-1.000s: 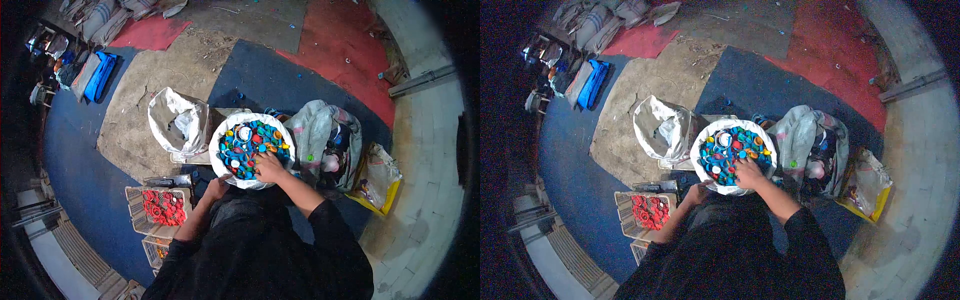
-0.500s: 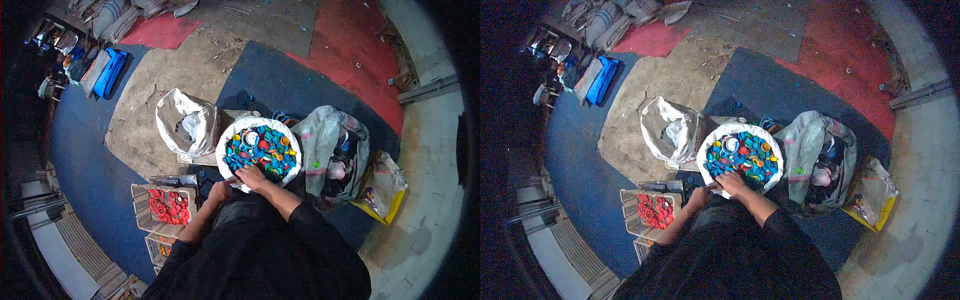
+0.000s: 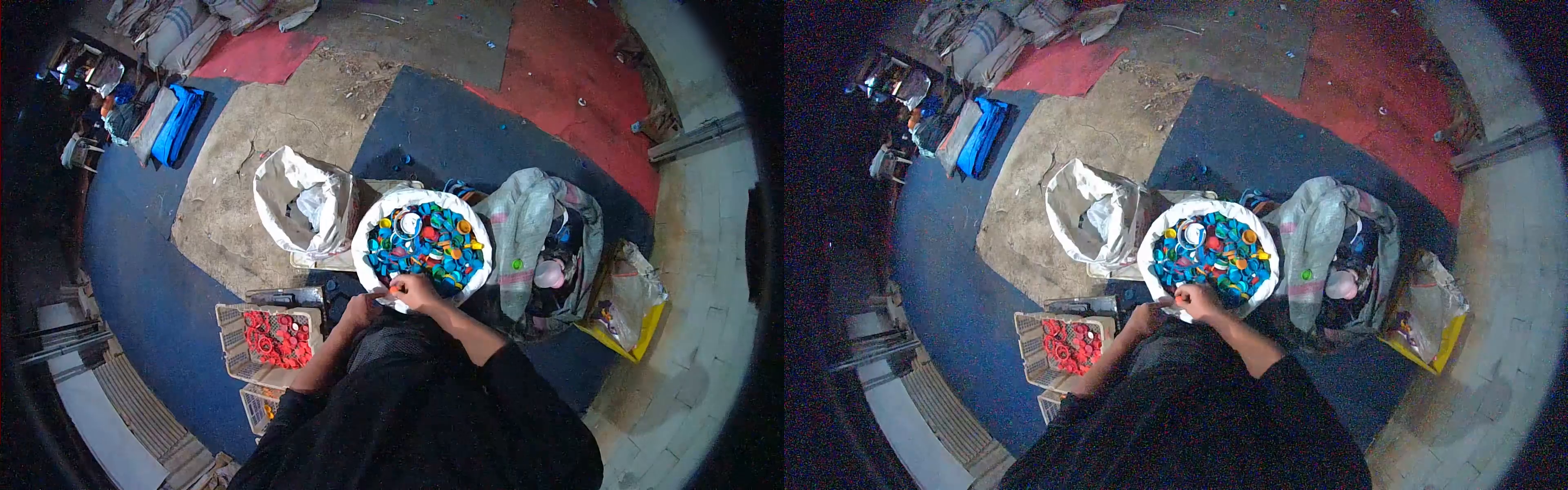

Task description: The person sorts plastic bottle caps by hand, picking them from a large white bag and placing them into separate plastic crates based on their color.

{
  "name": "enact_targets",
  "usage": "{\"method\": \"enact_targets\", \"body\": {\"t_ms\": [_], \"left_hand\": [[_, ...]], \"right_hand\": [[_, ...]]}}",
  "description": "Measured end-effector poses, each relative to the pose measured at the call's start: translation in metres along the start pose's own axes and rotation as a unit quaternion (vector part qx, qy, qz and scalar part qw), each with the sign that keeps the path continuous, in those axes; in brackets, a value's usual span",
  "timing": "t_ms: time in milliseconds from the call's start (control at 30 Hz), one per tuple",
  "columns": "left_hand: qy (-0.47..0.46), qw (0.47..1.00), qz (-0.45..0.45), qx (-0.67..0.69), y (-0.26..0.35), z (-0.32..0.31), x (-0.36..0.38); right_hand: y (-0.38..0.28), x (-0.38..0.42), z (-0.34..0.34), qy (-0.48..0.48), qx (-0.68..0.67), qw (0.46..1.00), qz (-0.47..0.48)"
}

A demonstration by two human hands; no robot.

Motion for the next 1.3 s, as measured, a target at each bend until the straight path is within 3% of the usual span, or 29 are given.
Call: {"method": "enact_targets", "body": {"t_ms": [33,133,200,300,400,567,700,800,867,967,1000,1067,1100,1167,1300], "left_hand": [[0.011,0.999,-0.034,0.01,-0.002,-0.002,0.001],[0.066,0.974,-0.021,0.214,0.012,-0.002,0.003],[0.043,0.938,0.064,0.339,0.026,0.01,0.002],[0.048,0.826,0.174,0.534,0.053,0.024,-0.007],[0.077,0.747,0.175,0.637,0.073,0.026,-0.022],[0.074,0.696,0.166,0.695,0.127,0.032,-0.055],[0.023,0.709,0.111,0.696,0.131,0.026,-0.072],[0.045,0.69,0.14,0.709,0.107,0.017,-0.071],[0.118,0.696,0.181,0.685,0.098,0.019,-0.061],[0.161,0.662,0.194,0.706,0.074,0.028,-0.04],[0.153,0.672,0.18,0.702,0.068,0.033,-0.031],[0.137,0.693,0.152,0.692,0.061,0.042,-0.011],[0.176,0.706,0.181,0.661,0.069,0.049,-0.003],[0.192,0.679,0.185,0.684,0.061,0.049,0.01],[0.235,0.668,0.167,0.686,0.062,0.049,0.02]], "right_hand": [[0.002,0.006,0.0,0.012,-0.094,0.995,-0.026],[0.014,0.018,0.014,0.013,-0.323,0.942,-0.087],[0.021,0.03,0.029,-0.007,-0.428,0.896,-0.115],[-0.001,0.057,0.065,0.128,-0.285,0.95,-0.003],[-0.052,0.081,0.102,0.251,-0.133,0.953,0.107],[-0.083,0.084,0.111,0.237,-0.113,0.955,0.139],[-0.099,0.086,0.11,0.194,0.068,0.964,0.168],[-0.102,0.086,0.11,0.123,-0.025,0.977,0.172],[-0.081,0.075,0.115,0.106,-0.106,0.979,0.136],[-0.024,0.066,0.12,0.21,-0.216,0.953,-0.019],[0.006,0.06,0.116,0.246,-0.259,0.931,-0.08],[0.051,0.058,0.112,0.282,-0.064,0.938,-0.192],[0.075,0.052,0.095,0.242,-0.077,0.945,-0.206],[0.093,0.046,0.066,0.177,-0.082,0.959,-0.207],[0.019,0.049,0.046,0.145,-0.035,0.982,-0.113]]}}
Point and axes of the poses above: each hand's wrist, its own x-axis away from the middle knuckle, its own z-axis out of the back of the hand, y = z × x, the point moved 2 cm from there along -x, towards the middle knuckle, and after that the axes turned 15 degrees about -z, right-handed, at the moved point
